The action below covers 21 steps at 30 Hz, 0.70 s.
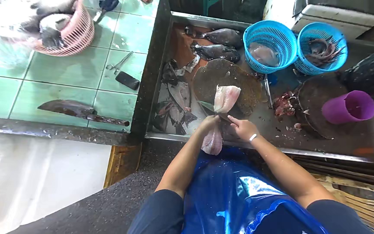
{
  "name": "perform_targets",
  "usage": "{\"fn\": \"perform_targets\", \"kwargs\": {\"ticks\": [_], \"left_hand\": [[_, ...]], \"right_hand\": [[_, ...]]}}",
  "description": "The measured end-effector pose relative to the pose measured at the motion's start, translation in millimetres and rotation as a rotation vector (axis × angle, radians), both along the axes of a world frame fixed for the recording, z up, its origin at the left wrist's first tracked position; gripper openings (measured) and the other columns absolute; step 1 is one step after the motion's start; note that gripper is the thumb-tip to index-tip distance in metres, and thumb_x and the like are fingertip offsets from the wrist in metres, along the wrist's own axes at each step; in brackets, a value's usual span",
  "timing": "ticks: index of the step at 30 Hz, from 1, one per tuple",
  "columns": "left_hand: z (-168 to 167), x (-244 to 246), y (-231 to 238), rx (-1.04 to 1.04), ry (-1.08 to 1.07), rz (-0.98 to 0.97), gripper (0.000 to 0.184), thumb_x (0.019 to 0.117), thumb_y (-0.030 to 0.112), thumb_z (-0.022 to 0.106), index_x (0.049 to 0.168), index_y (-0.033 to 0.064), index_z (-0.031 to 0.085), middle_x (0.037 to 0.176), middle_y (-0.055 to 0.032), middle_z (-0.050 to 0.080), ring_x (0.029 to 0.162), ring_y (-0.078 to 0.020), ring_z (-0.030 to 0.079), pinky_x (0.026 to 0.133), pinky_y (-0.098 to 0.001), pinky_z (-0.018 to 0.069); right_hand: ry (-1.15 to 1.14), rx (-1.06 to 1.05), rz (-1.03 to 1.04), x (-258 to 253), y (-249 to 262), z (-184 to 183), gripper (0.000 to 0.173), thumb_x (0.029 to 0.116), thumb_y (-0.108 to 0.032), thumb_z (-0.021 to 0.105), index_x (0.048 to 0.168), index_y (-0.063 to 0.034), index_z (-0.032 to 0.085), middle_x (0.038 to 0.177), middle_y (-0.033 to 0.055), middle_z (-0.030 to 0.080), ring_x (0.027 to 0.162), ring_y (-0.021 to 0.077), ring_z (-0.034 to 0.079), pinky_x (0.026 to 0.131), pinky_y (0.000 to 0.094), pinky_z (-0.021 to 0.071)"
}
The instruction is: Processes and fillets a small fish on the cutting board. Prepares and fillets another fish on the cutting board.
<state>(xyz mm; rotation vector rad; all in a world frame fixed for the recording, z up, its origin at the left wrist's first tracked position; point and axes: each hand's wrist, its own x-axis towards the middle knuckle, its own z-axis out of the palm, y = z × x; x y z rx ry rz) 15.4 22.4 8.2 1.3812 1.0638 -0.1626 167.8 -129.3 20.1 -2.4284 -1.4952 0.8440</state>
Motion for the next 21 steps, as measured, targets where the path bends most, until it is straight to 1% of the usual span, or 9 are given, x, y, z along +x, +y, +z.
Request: {"fn": "perform_targets", "kwargs": {"ticks": [2, 4, 7, 9, 11, 14, 17, 19, 21], "left_hand": [[-13.4, -7.8, -7.7, 0.008, -0.044, 0.049, 0.042, 0.1126, 0.032, 0.036, 0.127, 0.0038, 0.064, 0.120, -0.0148, 0.065, 0.108, -0.0241, 0.061, 0.094, -0.0481, 0.0484], [-22.6, -17.3, -14.9, 0.018, -0.067, 0.088, 0.043, 0.1129, 0.031, 0.034, 0.126, 0.0032, 0.064, 0.117, -0.0135, 0.066, 0.104, -0.0217, 0.061, 0.092, -0.0460, 0.0489], [-35.6, -18.2, -19.2, 0.060, -0.094, 0.110, 0.045, 0.1126, 0.032, 0.034, 0.122, 0.0026, 0.067, 0.115, -0.0148, 0.067, 0.105, -0.0243, 0.062, 0.093, -0.0498, 0.0488], [-38.2, -16.6, -24.1, 0.083, -0.116, 0.107, 0.044, 0.1132, 0.031, 0.033, 0.119, 0.0023, 0.067, 0.109, -0.0135, 0.067, 0.099, -0.0223, 0.061, 0.090, -0.0468, 0.0485], [-39.9, -15.0, -24.4, 0.104, -0.119, 0.092, 0.044, 0.1130, 0.032, 0.035, 0.117, 0.0024, 0.068, 0.107, -0.0136, 0.067, 0.096, -0.0226, 0.062, 0.088, -0.0473, 0.0494], [-42.3, -16.6, -22.3, 0.095, -0.128, 0.090, 0.044, 0.1128, 0.032, 0.034, 0.116, 0.0023, 0.067, 0.104, -0.0135, 0.066, 0.095, -0.0223, 0.061, 0.086, -0.0468, 0.0493], [-43.3, -23.4, -15.0, 0.078, -0.133, 0.121, 0.045, 0.1125, 0.033, 0.034, 0.123, 0.0033, 0.066, 0.110, -0.0129, 0.067, 0.100, -0.0219, 0.062, 0.091, -0.0469, 0.0494], [-45.0, -24.7, -15.4, 0.100, -0.126, 0.124, 0.045, 0.1125, 0.033, 0.034, 0.122, 0.0035, 0.067, 0.109, -0.0130, 0.068, 0.100, -0.0222, 0.062, 0.091, -0.0474, 0.0493], [-51.0, -22.2, -20.4, 0.162, -0.135, 0.110, 0.046, 0.1127, 0.033, 0.033, 0.115, 0.0028, 0.067, 0.103, -0.0141, 0.068, 0.096, -0.0246, 0.063, 0.088, -0.0503, 0.0497]], "right_hand": [[-0.154, -0.051, 0.053, -5.0, -17.9, -12.5, 0.048, 0.1096, -0.045, 0.040, 0.157, -0.0486, 0.037, 0.115, 0.0164, 0.072, 0.095, 0.0402, 0.071, 0.077, 0.0637, 0.0561], [-0.188, -0.105, 0.065, -6.4, -42.0, -16.4, 0.050, 0.1102, -0.045, 0.037, 0.160, -0.0482, 0.030, 0.118, 0.0179, 0.070, 0.092, 0.0411, 0.071, 0.075, 0.0623, 0.0566], [-0.212, -0.155, 0.060, -3.3, -57.0, -14.0, 0.052, 0.1104, -0.043, 0.033, 0.162, -0.0449, 0.028, 0.121, 0.0196, 0.069, 0.094, 0.0421, 0.071, 0.077, 0.0611, 0.0568], [-0.221, -0.173, 0.070, -7.0, -42.5, -13.1, 0.052, 0.1108, -0.042, 0.034, 0.163, -0.0430, 0.027, 0.123, 0.0205, 0.068, 0.093, 0.0429, 0.071, 0.076, 0.0612, 0.0565], [-0.225, -0.142, 0.058, -13.8, -18.1, -17.3, 0.052, 0.1104, -0.043, 0.037, 0.162, -0.0433, 0.029, 0.123, 0.0205, 0.068, 0.089, 0.0429, 0.071, 0.073, 0.0616, 0.0566], [-0.238, -0.061, 0.040, -18.1, -1.6, -26.8, 0.051, 0.1097, -0.044, 0.040, 0.161, -0.0452, 0.032, 0.116, 0.0194, 0.069, 0.079, 0.0406, 0.071, 0.065, 0.0603, 0.0568], [-0.222, -0.079, 0.017, -10.0, -22.2, -22.1, 0.051, 0.1104, -0.044, 0.037, 0.161, -0.0466, 0.030, 0.117, 0.0190, 0.070, 0.084, 0.0411, 0.071, 0.069, 0.0612, 0.0568], [-0.221, -0.130, 0.002, -3.8, -38.4, -20.5, 0.052, 0.1108, -0.044, 0.034, 0.162, -0.0461, 0.026, 0.122, 0.0193, 0.069, 0.089, 0.0416, 0.072, 0.073, 0.0612, 0.0571], [-0.236, -0.177, 0.001, -2.2, -30.4, -17.1, 0.053, 0.1110, -0.043, 0.034, 0.163, -0.0448, 0.024, 0.126, 0.0202, 0.068, 0.092, 0.0426, 0.071, 0.075, 0.0611, 0.0568]]}}
